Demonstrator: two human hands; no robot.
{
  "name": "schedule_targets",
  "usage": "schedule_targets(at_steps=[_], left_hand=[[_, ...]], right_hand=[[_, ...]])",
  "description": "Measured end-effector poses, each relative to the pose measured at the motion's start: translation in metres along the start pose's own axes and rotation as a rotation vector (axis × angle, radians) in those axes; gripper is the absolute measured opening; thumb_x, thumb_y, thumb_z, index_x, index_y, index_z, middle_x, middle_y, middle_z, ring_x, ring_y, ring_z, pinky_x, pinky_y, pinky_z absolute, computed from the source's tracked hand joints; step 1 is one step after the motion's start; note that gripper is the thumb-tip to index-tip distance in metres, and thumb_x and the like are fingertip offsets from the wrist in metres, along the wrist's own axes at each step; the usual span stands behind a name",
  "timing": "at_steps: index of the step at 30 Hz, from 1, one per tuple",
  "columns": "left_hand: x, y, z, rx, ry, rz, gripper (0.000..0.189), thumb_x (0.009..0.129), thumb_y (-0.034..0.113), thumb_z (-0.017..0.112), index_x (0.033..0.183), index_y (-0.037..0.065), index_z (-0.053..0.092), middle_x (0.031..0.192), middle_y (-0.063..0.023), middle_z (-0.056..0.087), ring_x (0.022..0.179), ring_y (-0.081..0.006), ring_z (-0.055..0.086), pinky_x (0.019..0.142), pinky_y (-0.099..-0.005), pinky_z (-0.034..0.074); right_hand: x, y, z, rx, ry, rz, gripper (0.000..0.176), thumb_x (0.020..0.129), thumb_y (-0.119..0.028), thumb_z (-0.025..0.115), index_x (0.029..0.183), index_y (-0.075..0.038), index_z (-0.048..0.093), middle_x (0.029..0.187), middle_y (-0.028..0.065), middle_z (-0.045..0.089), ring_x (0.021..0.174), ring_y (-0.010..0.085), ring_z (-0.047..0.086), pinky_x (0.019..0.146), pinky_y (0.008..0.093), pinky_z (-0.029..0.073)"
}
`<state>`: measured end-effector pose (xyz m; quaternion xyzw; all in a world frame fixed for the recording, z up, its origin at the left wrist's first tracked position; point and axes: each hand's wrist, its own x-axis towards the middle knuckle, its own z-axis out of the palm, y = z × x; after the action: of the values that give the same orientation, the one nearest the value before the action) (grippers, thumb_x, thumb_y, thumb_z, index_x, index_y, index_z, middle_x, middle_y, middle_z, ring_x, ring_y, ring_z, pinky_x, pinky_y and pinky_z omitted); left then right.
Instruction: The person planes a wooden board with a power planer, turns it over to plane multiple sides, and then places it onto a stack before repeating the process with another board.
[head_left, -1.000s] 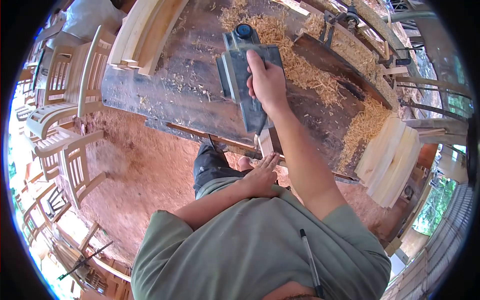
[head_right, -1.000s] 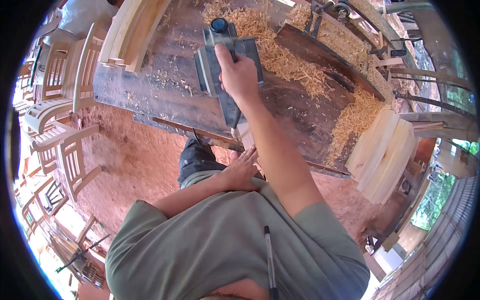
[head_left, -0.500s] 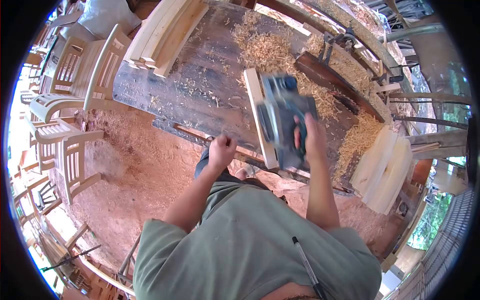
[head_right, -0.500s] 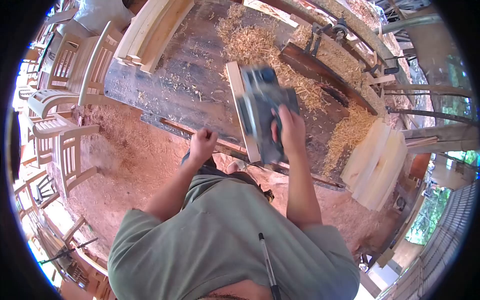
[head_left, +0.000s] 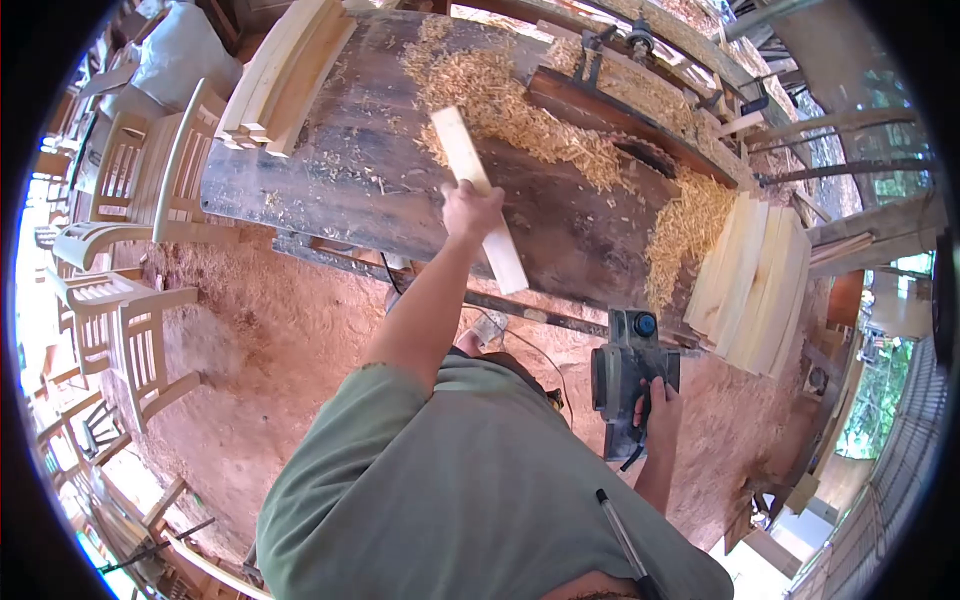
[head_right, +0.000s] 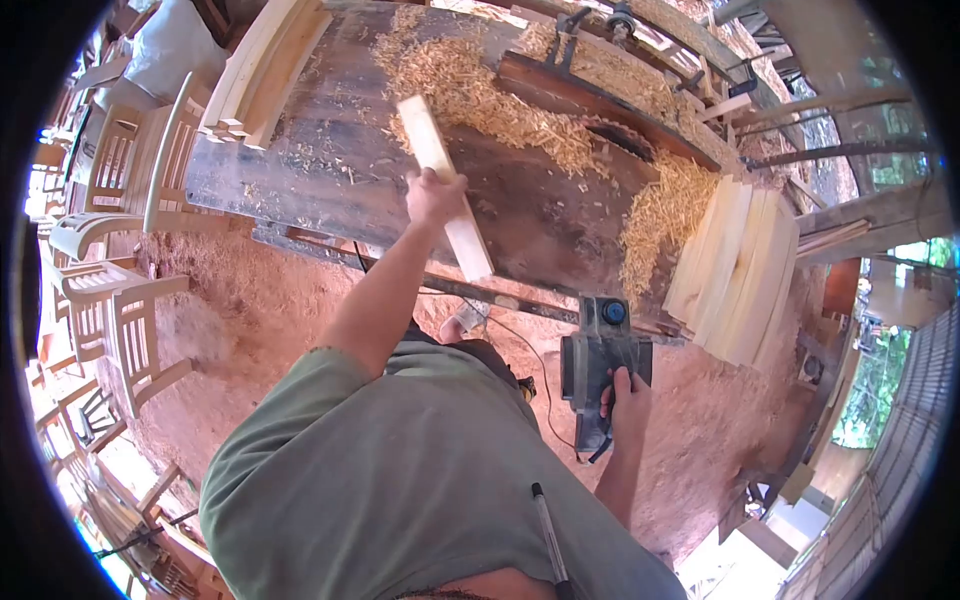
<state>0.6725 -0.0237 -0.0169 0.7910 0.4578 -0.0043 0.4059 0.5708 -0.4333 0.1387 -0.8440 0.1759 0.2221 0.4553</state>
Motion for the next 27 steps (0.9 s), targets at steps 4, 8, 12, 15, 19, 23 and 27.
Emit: schedule_targets(at_steps=[4,8,12,15,19,23,27], left_hand=[[-0.007,-0.021,-0.012,-0.001,0.168,-0.054,0.063,0.073,0.047,0.070,0.109,-0.004,0.065,0.116,-0.0268,0.055,0.104,-0.0444,0.064,0.092,-0.0468,0.053],[0.019,-0.054,-0.017,0.164,0.264,-0.031,0.077,0.074,0.067,0.072,0.104,-0.003,0.067,0.114,-0.0254,0.062,0.100,-0.0420,0.067,0.087,-0.0468,0.055],[0.044,-0.079,-0.038,-0.103,-0.035,-0.085,0.076,0.073,0.065,0.076,0.106,-0.003,0.069,0.099,-0.0208,0.073,0.095,-0.0310,0.072,0.082,-0.0405,0.057],[0.045,-0.065,-0.057,-0.042,0.045,0.007,0.070,0.071,0.054,0.082,0.109,-0.002,0.070,0.100,-0.0196,0.074,0.096,-0.0291,0.072,0.082,-0.0387,0.057],[0.047,-0.016,-0.055,0.208,0.028,0.079,0.049,0.077,0.044,0.074,0.105,0.004,0.072,0.105,-0.0206,0.072,0.101,-0.0341,0.070,0.090,-0.0423,0.056],[0.077,-0.017,-0.038,0.069,0.039,0.091,0.049,0.076,0.045,0.074,0.100,0.002,0.072,0.099,-0.0210,0.073,0.098,-0.0347,0.071,0.087,-0.0419,0.056],[0.075,-0.043,-0.051,-0.205,0.008,0.131,0.057,0.070,0.051,0.080,0.094,-0.001,0.073,0.088,-0.0170,0.074,0.087,-0.0295,0.073,0.079,-0.0380,0.057]], right_hand=[[-0.010,0.016,0.007,0.100,-0.066,-0.032,0.047,0.102,-0.043,0.054,0.099,0.003,0.063,0.059,0.0048,0.055,0.046,0.0120,0.050,0.042,0.0262,0.039],[-0.001,0.001,0.035,0.051,-0.301,-0.121,0.046,0.100,-0.045,0.055,0.092,0.000,0.061,0.062,0.0036,0.057,0.050,0.0106,0.052,0.046,0.0249,0.041],[0.009,-0.022,0.072,0.004,-0.510,-0.236,0.046,0.096,-0.045,0.062,0.086,0.000,0.059,0.062,0.0016,0.056,0.054,0.0088,0.051,0.049,0.0251,0.039],[0.019,-0.041,0.091,0.015,-0.607,-0.274,0.051,0.093,-0.050,0.066,0.084,-0.001,0.059,0.063,0.0012,0.056,0.055,0.0084,0.052,0.050,0.0249,0.040],[0.020,-0.059,0.101,-0.049,-0.649,-0.313,0.059,0.091,-0.059,0.064,0.087,0.000,0.060,0.065,0.0018,0.059,0.055,0.0090,0.055,0.050,0.0245,0.043],[0.014,-0.068,0.098,-0.005,-0.645,-0.265,0.050,0.093,-0.050,0.066,0.087,0.000,0.060,0.065,0.0006,0.057,0.056,0.0072,0.053,0.051,0.0235,0.041],[0.015,-0.057,0.091,0.013,-0.605,-0.238,0.050,0.094,-0.050,0.065,0.093,0.000,0.062,0.066,0.0009,0.058,0.056,0.0074,0.053,0.051,0.0230,0.042]])
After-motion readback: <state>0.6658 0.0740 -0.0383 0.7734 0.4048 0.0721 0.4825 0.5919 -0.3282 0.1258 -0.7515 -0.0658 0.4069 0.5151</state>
